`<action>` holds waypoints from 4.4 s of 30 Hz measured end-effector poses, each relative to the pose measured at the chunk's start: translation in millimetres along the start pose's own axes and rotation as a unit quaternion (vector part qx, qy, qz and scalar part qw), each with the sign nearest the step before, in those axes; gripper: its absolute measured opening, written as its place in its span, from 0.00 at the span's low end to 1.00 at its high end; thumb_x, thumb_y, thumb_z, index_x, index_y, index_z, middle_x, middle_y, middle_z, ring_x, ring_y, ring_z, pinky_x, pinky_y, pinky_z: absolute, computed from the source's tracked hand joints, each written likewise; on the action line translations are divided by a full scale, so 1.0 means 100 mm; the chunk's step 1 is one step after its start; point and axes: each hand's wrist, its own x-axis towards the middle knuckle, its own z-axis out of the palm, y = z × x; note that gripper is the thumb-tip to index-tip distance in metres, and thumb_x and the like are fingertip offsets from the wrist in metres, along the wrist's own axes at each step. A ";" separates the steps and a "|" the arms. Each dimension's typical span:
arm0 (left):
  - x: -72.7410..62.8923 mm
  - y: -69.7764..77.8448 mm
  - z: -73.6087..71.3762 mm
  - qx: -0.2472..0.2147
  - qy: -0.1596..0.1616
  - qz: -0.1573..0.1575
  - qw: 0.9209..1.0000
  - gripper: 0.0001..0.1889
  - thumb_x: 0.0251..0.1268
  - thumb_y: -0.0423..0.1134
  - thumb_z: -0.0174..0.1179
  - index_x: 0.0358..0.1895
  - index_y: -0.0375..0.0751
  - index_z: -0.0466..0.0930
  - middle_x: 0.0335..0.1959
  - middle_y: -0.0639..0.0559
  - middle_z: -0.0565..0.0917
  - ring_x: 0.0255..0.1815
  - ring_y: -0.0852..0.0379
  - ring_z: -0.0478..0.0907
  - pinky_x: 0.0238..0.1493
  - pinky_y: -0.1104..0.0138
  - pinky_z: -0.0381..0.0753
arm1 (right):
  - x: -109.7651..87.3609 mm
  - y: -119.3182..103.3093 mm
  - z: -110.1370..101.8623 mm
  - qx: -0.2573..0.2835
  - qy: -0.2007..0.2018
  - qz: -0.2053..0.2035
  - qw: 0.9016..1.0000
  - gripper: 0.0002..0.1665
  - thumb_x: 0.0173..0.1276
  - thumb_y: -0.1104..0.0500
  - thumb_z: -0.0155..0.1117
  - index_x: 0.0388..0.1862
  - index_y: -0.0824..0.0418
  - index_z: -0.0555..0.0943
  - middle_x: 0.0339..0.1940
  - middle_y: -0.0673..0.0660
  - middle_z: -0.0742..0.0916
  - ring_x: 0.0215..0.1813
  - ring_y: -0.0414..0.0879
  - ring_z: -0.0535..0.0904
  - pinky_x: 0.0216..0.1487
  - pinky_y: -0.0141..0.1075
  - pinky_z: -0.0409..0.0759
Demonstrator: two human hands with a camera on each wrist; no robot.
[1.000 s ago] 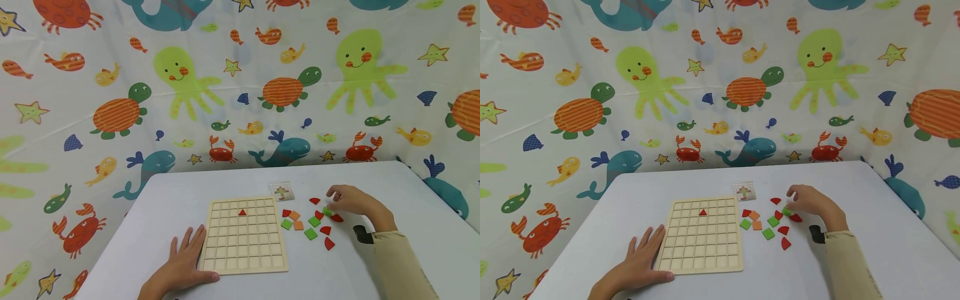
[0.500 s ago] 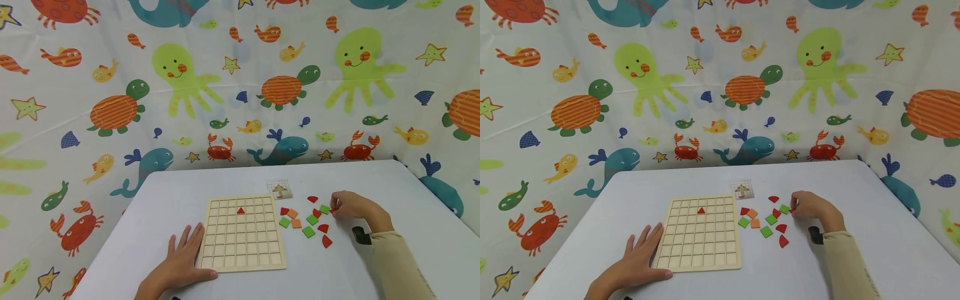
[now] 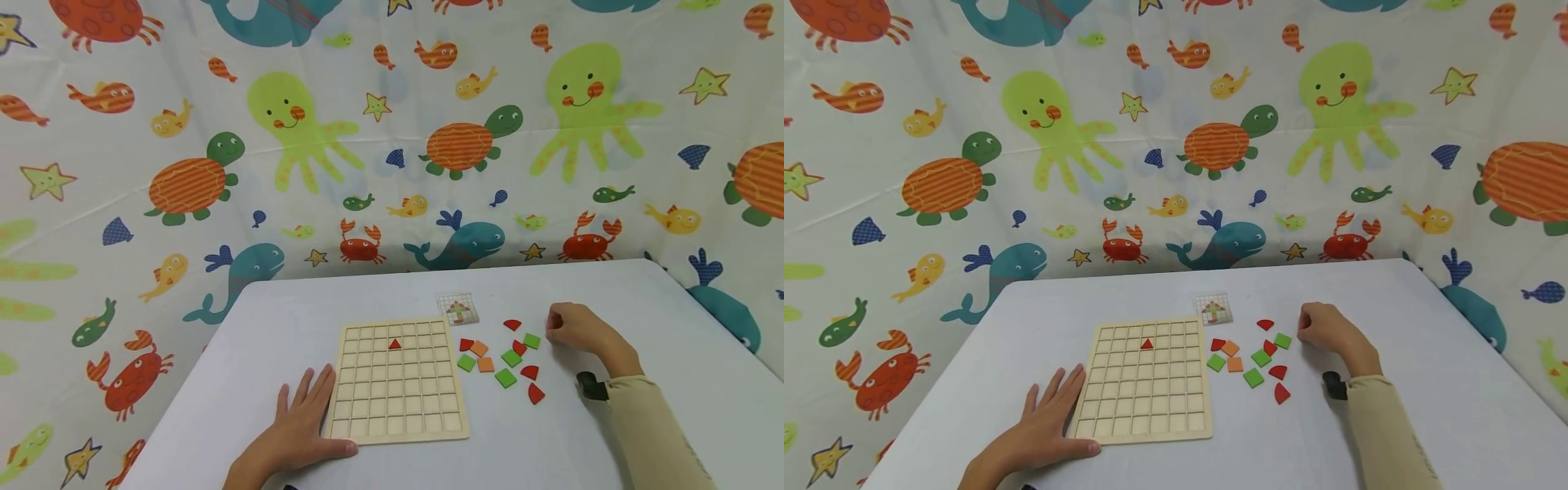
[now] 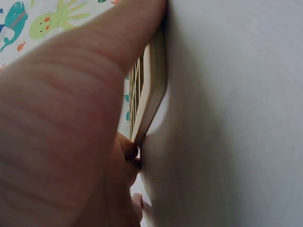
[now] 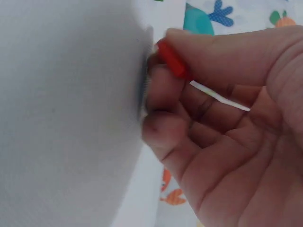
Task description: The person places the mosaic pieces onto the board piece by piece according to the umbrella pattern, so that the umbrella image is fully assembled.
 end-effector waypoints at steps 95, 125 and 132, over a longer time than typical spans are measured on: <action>0.00 -0.02 -0.04 -0.007 0.001 0.010 1.000 0.71 0.48 0.74 0.76 0.88 0.37 0.49 0.89 0.40 0.48 0.87 0.31 0.34 0.75 0.28 0.25 | 0.60 -2.22 1.34 -0.026 -0.037 -0.294 0.955 0.06 0.73 0.64 0.72 0.47 0.61 0.90 0.40 0.52 0.84 0.43 0.45 0.76 0.47 0.38 0.80; 0.02 0.00 0.01 0.004 0.006 0.006 1.000 0.73 0.46 0.76 0.75 0.87 0.35 0.49 0.89 0.38 0.49 0.87 0.30 0.34 0.75 0.28 0.23 | 0.02 -1.12 0.53 0.050 0.026 -0.170 0.984 0.36 0.76 0.56 0.72 0.80 0.60 0.74 0.80 0.65 0.74 0.81 0.67 0.65 0.74 0.66 0.68; 0.03 -0.02 0.02 0.005 0.006 0.005 1.000 0.73 0.45 0.77 0.74 0.87 0.35 0.50 0.89 0.39 0.49 0.87 0.31 0.33 0.75 0.29 0.22 | -0.02 -0.69 0.22 0.054 0.044 -0.126 0.990 0.34 0.75 0.58 0.73 0.75 0.66 0.75 0.70 0.69 0.81 0.69 0.68 0.77 0.65 0.63 0.79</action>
